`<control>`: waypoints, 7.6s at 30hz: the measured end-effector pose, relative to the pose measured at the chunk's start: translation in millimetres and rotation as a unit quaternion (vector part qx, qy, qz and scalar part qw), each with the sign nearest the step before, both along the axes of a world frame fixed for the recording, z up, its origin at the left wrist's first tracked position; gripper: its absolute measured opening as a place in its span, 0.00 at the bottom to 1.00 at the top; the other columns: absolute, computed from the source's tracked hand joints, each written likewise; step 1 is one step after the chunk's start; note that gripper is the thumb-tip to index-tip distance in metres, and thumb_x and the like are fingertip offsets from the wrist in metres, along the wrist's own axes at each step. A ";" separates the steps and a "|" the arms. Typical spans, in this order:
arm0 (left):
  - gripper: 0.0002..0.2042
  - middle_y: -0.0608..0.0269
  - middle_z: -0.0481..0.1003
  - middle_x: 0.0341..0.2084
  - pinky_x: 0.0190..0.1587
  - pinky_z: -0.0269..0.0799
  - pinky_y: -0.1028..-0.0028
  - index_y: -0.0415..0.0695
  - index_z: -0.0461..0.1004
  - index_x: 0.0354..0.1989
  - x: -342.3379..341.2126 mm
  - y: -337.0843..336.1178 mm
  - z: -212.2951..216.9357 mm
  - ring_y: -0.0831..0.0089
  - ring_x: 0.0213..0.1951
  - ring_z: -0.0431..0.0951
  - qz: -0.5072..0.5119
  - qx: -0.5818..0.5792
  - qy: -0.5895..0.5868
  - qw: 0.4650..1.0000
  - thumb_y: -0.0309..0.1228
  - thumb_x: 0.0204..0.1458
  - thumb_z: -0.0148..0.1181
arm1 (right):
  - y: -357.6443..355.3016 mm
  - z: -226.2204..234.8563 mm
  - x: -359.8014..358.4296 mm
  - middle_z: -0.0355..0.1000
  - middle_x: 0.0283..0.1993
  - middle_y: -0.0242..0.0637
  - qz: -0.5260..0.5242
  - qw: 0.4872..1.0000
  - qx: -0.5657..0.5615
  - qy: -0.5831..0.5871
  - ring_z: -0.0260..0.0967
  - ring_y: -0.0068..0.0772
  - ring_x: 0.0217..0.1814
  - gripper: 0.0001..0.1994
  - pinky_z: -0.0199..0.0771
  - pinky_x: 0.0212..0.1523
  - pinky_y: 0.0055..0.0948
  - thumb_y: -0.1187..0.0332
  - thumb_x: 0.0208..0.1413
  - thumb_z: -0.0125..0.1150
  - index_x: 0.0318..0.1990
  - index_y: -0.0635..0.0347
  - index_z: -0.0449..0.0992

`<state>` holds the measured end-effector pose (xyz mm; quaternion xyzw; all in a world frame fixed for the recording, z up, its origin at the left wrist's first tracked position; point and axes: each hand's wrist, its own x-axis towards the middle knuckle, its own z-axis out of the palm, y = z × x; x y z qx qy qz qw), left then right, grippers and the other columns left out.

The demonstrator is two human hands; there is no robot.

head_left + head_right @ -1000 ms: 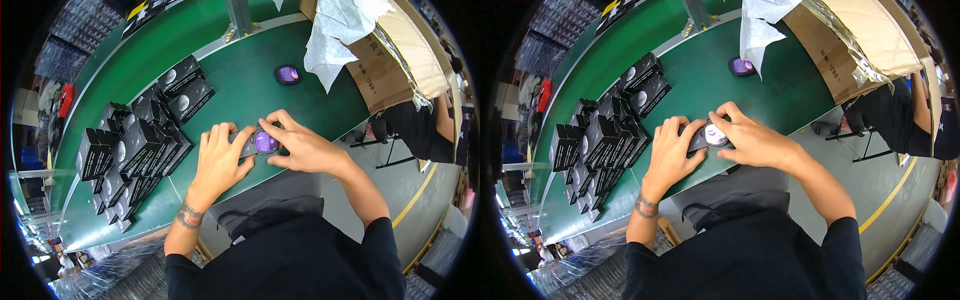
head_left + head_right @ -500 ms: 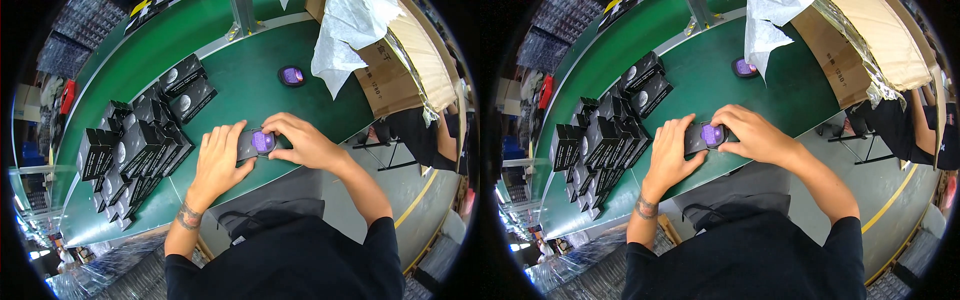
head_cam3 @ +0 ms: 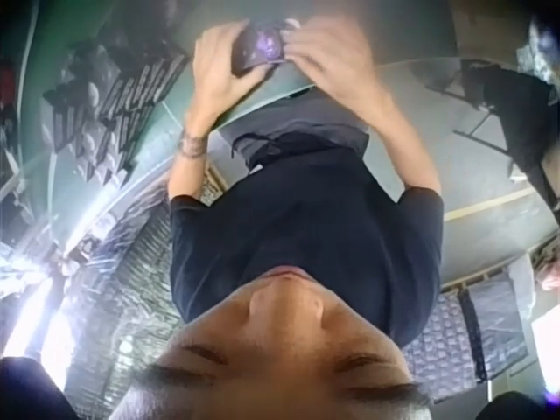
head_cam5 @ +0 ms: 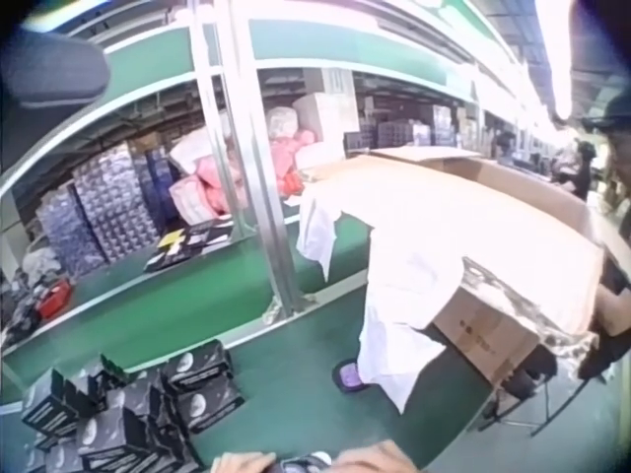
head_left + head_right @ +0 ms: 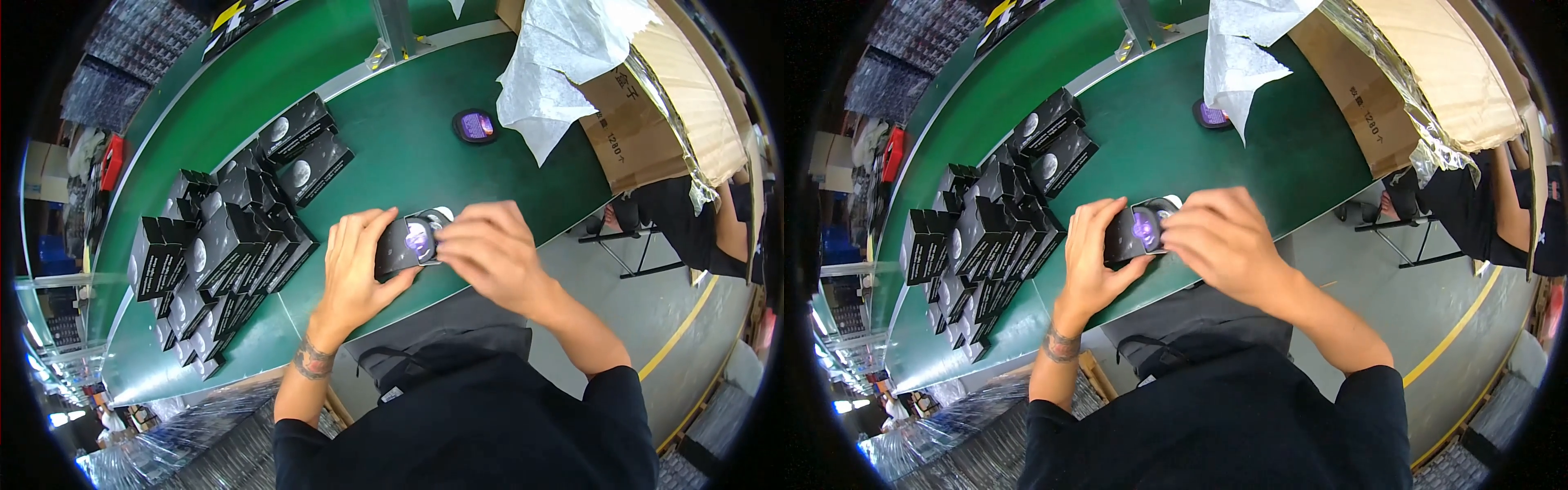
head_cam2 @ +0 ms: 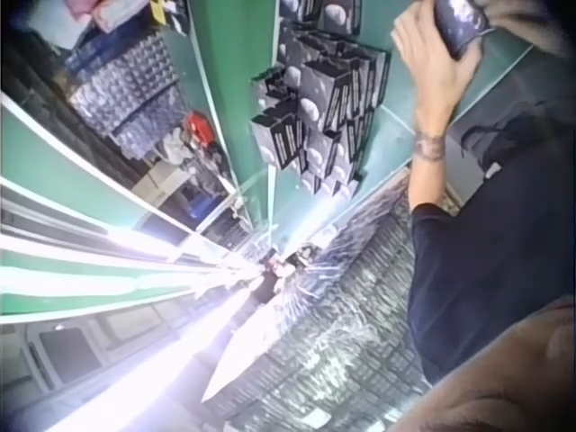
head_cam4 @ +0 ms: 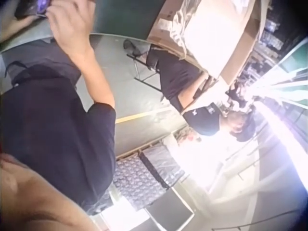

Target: The recorder is packaging small electronic components into black retail boxes on an assembly line.

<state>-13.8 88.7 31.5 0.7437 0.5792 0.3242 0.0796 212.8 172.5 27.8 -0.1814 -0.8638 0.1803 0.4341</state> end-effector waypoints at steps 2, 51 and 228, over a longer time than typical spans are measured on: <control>0.38 0.52 0.74 0.50 0.51 0.67 0.59 0.39 0.71 0.61 1.7 -0.8 1.1 0.53 0.50 0.73 -0.005 0.007 -0.003 1.000 0.32 0.37 0.80 | -9.1 0.4 -2.0 0.81 0.47 0.30 0.009 1.000 0.017 -0.008 0.76 0.37 0.50 0.18 0.71 0.47 0.38 0.76 0.41 0.76 0.43 0.56 0.81; 0.40 0.49 0.69 0.60 0.71 0.64 0.51 0.41 0.62 0.65 28.4 -28.8 -9.4 0.49 0.63 0.74 -0.121 0.040 -0.304 0.944 0.22 0.43 0.80 | -30.5 95.2 24.7 0.79 0.51 0.33 0.052 0.976 0.116 -0.177 0.75 0.46 0.62 0.12 0.66 0.68 0.68 0.69 0.45 0.70 0.39 0.59 0.86; 0.39 0.46 0.71 0.57 0.61 0.66 0.55 0.36 0.61 0.70 74.3 26.1 -7.8 0.49 0.57 0.72 -0.002 0.071 -0.280 0.957 0.28 0.49 0.74 | -33.9 26.9 -10.7 0.72 0.62 0.47 -0.071 0.862 -0.448 0.226 0.72 0.39 0.66 0.16 0.74 0.66 0.36 0.83 0.62 0.59 0.58 0.72 0.75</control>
